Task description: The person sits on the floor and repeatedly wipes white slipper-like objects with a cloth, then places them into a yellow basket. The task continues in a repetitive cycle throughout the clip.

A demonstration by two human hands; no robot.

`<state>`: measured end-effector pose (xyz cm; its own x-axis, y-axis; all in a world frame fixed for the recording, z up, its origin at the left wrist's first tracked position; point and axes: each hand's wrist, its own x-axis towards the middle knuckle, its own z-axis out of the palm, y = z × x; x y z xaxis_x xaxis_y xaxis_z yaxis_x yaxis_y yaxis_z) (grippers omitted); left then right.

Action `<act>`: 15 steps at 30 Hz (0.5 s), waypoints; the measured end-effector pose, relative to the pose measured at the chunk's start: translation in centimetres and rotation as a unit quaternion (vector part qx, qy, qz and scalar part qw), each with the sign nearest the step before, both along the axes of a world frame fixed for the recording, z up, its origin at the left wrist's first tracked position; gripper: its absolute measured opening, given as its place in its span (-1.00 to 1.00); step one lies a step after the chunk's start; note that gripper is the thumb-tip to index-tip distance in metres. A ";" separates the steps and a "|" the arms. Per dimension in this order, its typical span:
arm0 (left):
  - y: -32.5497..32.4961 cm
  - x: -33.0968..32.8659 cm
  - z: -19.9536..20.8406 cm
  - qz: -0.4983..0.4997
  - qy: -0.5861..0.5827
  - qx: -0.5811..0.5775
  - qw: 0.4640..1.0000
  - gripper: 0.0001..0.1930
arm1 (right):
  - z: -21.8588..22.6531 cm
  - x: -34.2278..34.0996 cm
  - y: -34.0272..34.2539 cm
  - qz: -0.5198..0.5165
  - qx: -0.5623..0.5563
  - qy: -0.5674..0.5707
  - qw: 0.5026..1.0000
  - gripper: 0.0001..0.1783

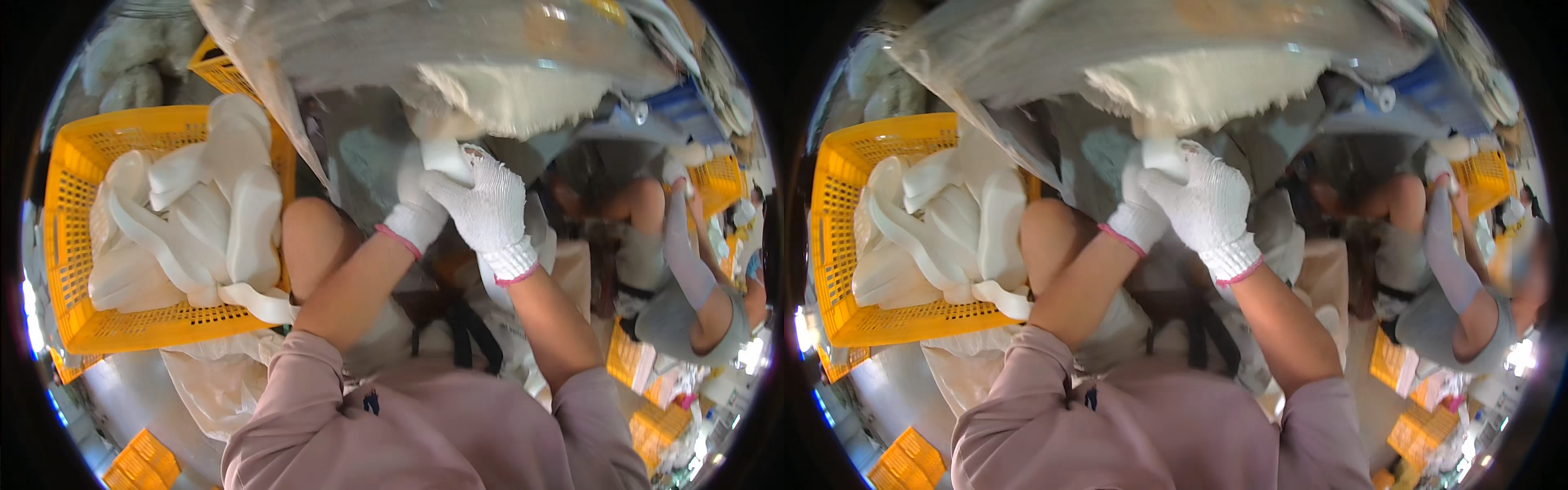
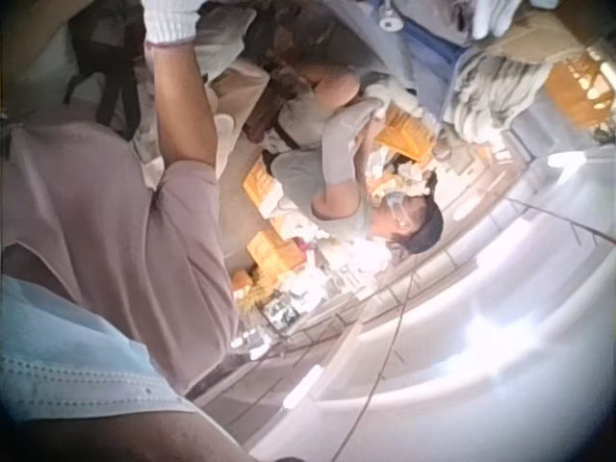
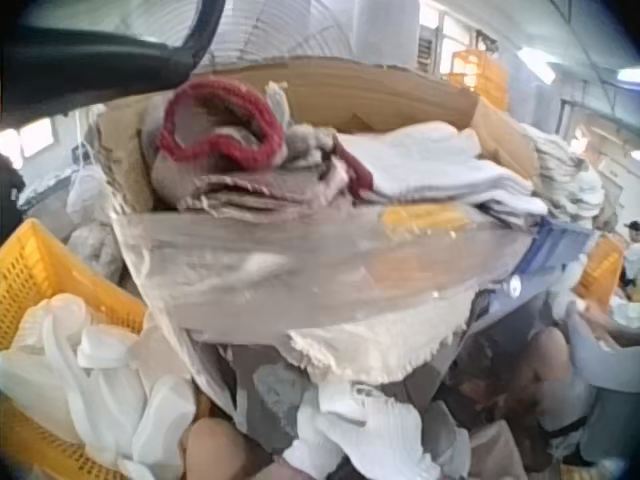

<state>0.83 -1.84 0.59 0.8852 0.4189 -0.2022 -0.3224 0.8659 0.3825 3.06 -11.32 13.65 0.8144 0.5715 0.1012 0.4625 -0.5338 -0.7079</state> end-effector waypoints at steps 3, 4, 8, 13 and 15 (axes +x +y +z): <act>1.0 0.4 0.1 -0.128 -0.059 -0.082 0.987 -0.38 | -0.8 -0.4 -2.3 0.019 0.074 0.034 0.996 -0.38; 1.4 0.3 0.2 -0.208 -0.223 -0.116 0.945 -0.39 | -0.4 -0.2 -2.4 0.043 0.035 -0.117 0.992 -0.44; 1.5 0.8 0.2 -0.017 -0.048 -0.051 0.997 -0.33 | 1.0 2.4 -1.9 0.124 0.066 0.304 0.942 -0.44; 0.3 1.0 0.0 -0.066 0.112 -0.178 0.975 -0.15 | 2.8 -5.7 -5.9 0.047 -0.112 -0.045 0.992 -0.44; 0.4 1.3 0.6 -0.063 0.081 -0.136 0.985 -0.13 | 3.0 -6.2 -5.9 -0.003 -0.215 0.018 0.976 -0.51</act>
<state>2.12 -1.47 1.23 0.8739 0.2184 -0.4344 -0.1599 0.9729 0.1673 -3.10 -17.20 16.64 0.8163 0.5501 -0.1763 0.4376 -0.7881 -0.4329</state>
